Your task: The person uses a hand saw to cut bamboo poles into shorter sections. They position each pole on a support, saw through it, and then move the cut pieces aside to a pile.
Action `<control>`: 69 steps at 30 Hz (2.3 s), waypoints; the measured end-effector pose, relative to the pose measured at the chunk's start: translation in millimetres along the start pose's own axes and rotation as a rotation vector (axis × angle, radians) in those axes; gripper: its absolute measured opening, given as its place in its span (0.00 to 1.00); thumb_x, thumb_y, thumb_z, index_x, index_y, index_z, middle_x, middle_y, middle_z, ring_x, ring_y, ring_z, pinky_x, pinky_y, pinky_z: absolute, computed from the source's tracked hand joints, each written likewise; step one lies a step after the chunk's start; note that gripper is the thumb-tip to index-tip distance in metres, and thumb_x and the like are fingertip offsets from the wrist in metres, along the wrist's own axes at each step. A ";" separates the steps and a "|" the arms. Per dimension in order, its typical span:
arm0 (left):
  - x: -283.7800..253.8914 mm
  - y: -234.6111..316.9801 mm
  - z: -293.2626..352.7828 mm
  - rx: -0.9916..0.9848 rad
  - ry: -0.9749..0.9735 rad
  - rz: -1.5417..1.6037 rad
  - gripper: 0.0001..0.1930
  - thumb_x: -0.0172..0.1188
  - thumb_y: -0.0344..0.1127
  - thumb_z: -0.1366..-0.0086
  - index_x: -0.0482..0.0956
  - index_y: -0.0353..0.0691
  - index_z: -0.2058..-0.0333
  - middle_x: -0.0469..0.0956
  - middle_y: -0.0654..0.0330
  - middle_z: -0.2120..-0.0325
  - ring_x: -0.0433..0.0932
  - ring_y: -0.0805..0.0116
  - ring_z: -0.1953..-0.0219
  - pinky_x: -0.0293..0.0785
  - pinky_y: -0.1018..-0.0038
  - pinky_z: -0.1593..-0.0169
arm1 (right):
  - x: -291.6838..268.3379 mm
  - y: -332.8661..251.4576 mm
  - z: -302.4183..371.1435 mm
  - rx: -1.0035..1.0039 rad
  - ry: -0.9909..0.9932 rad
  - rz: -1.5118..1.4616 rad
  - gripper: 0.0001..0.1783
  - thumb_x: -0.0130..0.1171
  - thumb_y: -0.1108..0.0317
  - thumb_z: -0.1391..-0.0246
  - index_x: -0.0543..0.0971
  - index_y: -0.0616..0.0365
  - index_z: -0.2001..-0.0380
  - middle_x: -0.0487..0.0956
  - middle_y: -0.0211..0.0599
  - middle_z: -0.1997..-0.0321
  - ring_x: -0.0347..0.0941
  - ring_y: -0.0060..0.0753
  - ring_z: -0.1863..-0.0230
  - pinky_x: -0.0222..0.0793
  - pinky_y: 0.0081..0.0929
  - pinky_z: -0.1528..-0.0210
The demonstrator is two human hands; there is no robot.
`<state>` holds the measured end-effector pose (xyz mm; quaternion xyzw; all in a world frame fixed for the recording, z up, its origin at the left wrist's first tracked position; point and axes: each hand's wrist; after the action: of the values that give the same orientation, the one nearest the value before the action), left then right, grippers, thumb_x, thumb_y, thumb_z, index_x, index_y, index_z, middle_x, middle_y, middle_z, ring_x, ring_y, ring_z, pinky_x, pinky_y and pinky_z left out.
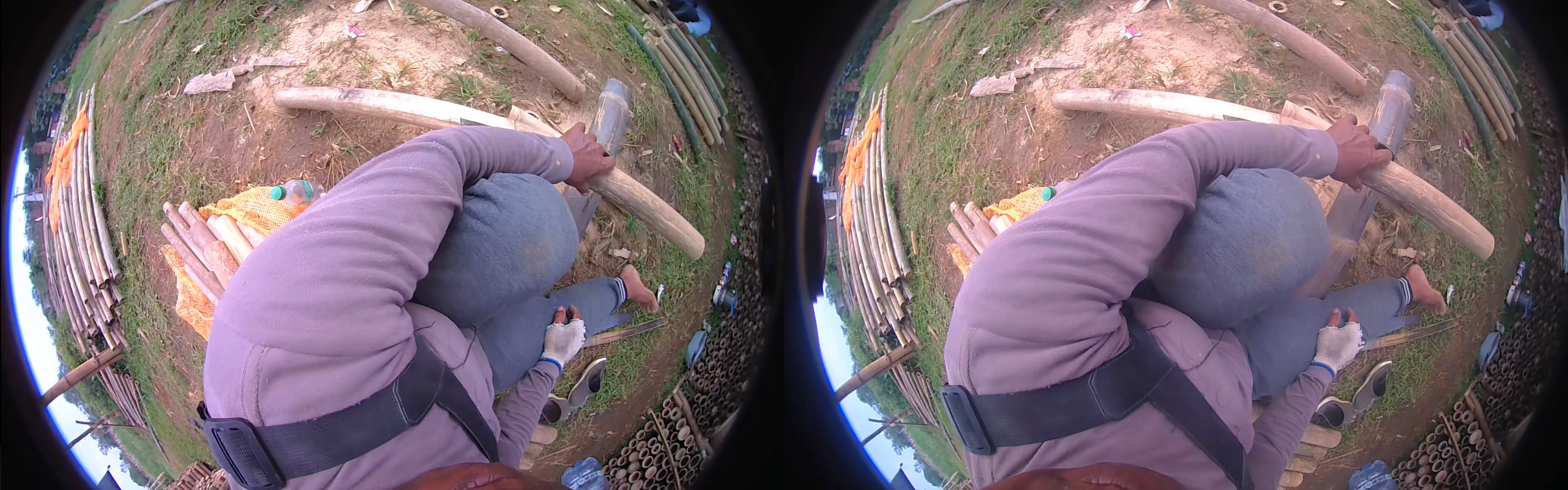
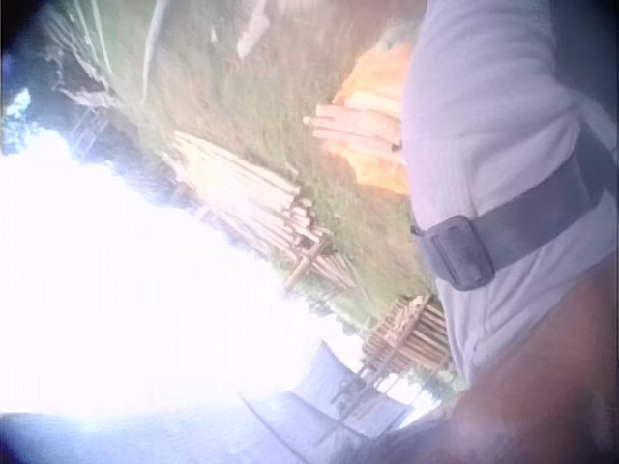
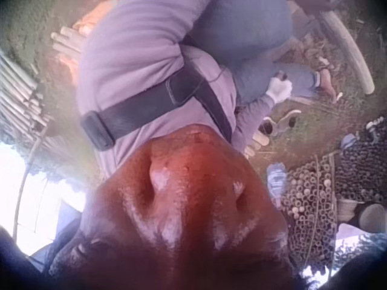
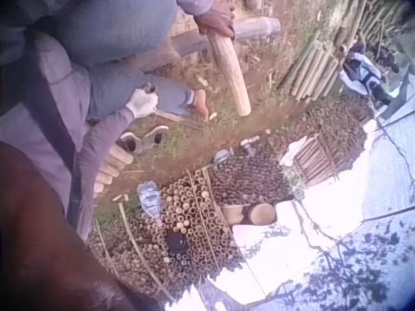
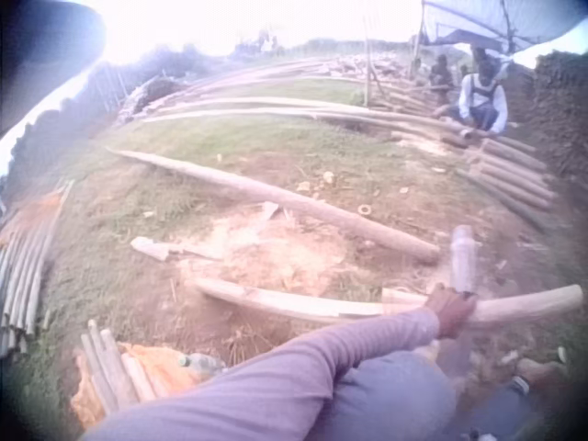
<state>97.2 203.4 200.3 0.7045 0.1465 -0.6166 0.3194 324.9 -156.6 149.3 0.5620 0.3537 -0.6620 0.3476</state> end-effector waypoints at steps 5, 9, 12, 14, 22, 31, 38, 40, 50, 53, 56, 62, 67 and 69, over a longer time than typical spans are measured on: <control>18.5 -20.7 28.8 -0.115 0.080 0.106 0.43 0.68 0.69 0.39 0.69 0.59 0.29 0.79 0.53 0.37 0.74 0.50 0.31 0.59 0.42 0.27 | 11.3 2.3 4.5 -0.080 0.121 -0.132 0.21 0.68 0.54 0.38 0.85 0.55 0.47 0.88 0.51 0.52 0.85 0.57 0.51 0.78 0.48 0.47; 28.2 -87.9 101.3 -0.301 0.126 0.193 0.48 0.63 0.76 0.38 0.67 0.54 0.27 0.75 0.46 0.33 0.70 0.42 0.29 0.57 0.44 0.23 | 1.6 -5.4 4.3 -0.104 0.145 -0.071 0.20 0.67 0.55 0.37 0.86 0.55 0.48 0.89 0.49 0.53 0.86 0.54 0.52 0.79 0.46 0.48; 43.5 -135.6 172.6 -0.476 0.011 0.121 0.57 0.64 0.83 0.45 0.63 0.58 0.24 0.71 0.44 0.30 0.66 0.38 0.27 0.54 0.42 0.22 | -0.4 -5.2 1.2 -0.100 0.142 -0.058 0.19 0.69 0.54 0.40 0.87 0.54 0.51 0.88 0.48 0.55 0.85 0.56 0.54 0.78 0.50 0.49; 57.1 -167.1 219.8 -0.479 -0.050 0.125 0.53 0.67 0.77 0.43 0.63 0.61 0.24 0.71 0.46 0.30 0.65 0.39 0.26 0.53 0.41 0.22 | 1.3 -2.6 -1.0 -0.080 0.127 -0.059 0.20 0.69 0.54 0.40 0.87 0.54 0.50 0.88 0.49 0.55 0.85 0.56 0.53 0.78 0.50 0.49; 106.0 -185.7 306.7 -0.514 -0.388 0.125 0.43 0.72 0.64 0.40 0.71 0.54 0.31 0.77 0.47 0.40 0.77 0.47 0.38 0.69 0.51 0.34 | -2.4 -16.5 -13.5 -0.062 0.079 -0.026 0.23 0.68 0.50 0.41 0.87 0.54 0.49 0.88 0.48 0.56 0.85 0.55 0.53 0.77 0.50 0.46; 19.0 -84.3 118.1 -0.522 -0.175 0.136 0.50 0.79 0.70 0.53 0.82 0.37 0.40 0.89 0.45 0.57 0.89 0.51 0.54 0.83 0.60 0.48 | -8.1 -16.8 -10.7 -0.017 0.070 -0.021 0.23 0.66 0.48 0.39 0.86 0.53 0.49 0.88 0.46 0.54 0.85 0.53 0.52 0.76 0.48 0.46; -7.2 -51.9 -4.2 -0.446 -0.258 0.012 0.53 0.74 0.76 0.50 0.78 0.43 0.35 0.86 0.42 0.49 0.85 0.45 0.44 0.79 0.55 0.39 | -6.3 -14.2 -10.2 -0.034 0.121 -0.055 0.24 0.66 0.48 0.40 0.87 0.54 0.51 0.87 0.46 0.58 0.83 0.53 0.54 0.74 0.49 0.44; -8.5 -44.9 -25.8 -0.419 -0.271 -0.036 0.52 0.73 0.75 0.49 0.76 0.45 0.33 0.85 0.42 0.47 0.84 0.43 0.43 0.78 0.55 0.39 | -4.9 -13.3 -10.2 -0.015 0.129 -0.095 0.24 0.67 0.48 0.41 0.87 0.55 0.52 0.87 0.47 0.58 0.83 0.54 0.54 0.74 0.49 0.45; 11.6 -68.4 -63.6 -0.263 -0.253 0.019 0.51 0.72 0.73 0.43 0.69 0.38 0.35 0.84 0.37 0.50 0.82 0.37 0.43 0.75 0.51 0.39 | -14.1 -6.5 -9.3 0.089 0.303 -0.331 0.22 0.68 0.55 0.38 0.84 0.57 0.48 0.86 0.50 0.51 0.83 0.54 0.50 0.76 0.49 0.44; 36.8 -75.3 -76.9 -0.252 -0.236 0.119 0.53 0.71 0.74 0.43 0.68 0.32 0.36 0.83 0.35 0.50 0.82 0.35 0.43 0.75 0.51 0.38 | -17.0 5.6 -4.7 0.293 0.557 -0.561 0.21 0.67 0.56 0.37 0.84 0.58 0.47 0.87 0.51 0.51 0.84 0.53 0.50 0.78 0.46 0.45; 42.3 -50.5 -89.9 -0.216 -0.224 0.063 0.53 0.70 0.74 0.41 0.67 0.33 0.34 0.82 0.34 0.48 0.81 0.36 0.41 0.74 0.52 0.37 | 1.5 43.8 -6.5 0.585 0.686 -0.863 0.23 0.68 0.57 0.36 0.83 0.64 0.46 0.87 0.55 0.52 0.86 0.50 0.50 0.79 0.43 0.47; 23.9 -54.0 -78.3 -0.207 -0.124 0.069 0.49 0.69 0.72 0.39 0.68 0.39 0.33 0.83 0.38 0.44 0.82 0.39 0.40 0.76 0.53 0.36 | 73.4 148.6 57.7 0.993 0.085 -0.526 0.21 0.66 0.59 0.38 0.86 0.68 0.52 0.87 0.60 0.50 0.85 0.54 0.48 0.77 0.40 0.44; -5.1 -91.8 -10.0 -0.275 -0.096 0.108 0.45 0.70 0.68 0.37 0.70 0.42 0.32 0.80 0.37 0.40 0.80 0.40 0.38 0.74 0.53 0.34 | 176.4 148.0 121.9 0.834 -0.113 -0.499 0.19 0.60 0.62 0.39 0.86 0.66 0.54 0.86 0.65 0.55 0.83 0.66 0.48 0.76 0.51 0.44; -13.1 -94.3 0.9 -0.308 -0.119 0.081 0.47 0.71 0.68 0.39 0.70 0.42 0.31 0.81 0.38 0.40 0.80 0.40 0.37 0.75 0.53 0.34 | 203.3 165.5 150.8 0.849 -0.051 -0.525 0.19 0.61 0.62 0.41 0.87 0.64 0.53 0.87 0.63 0.53 0.84 0.62 0.48 0.76 0.49 0.43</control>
<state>37.4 276.3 187.5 0.6148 0.1916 -0.6142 0.4561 366.0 -383.0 -47.0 0.5296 0.1741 -0.8262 -0.0818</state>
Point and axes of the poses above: each hand's wrist, its own z-axis away from the middle knuckle, its own x-axis out of the palm, y = z × x
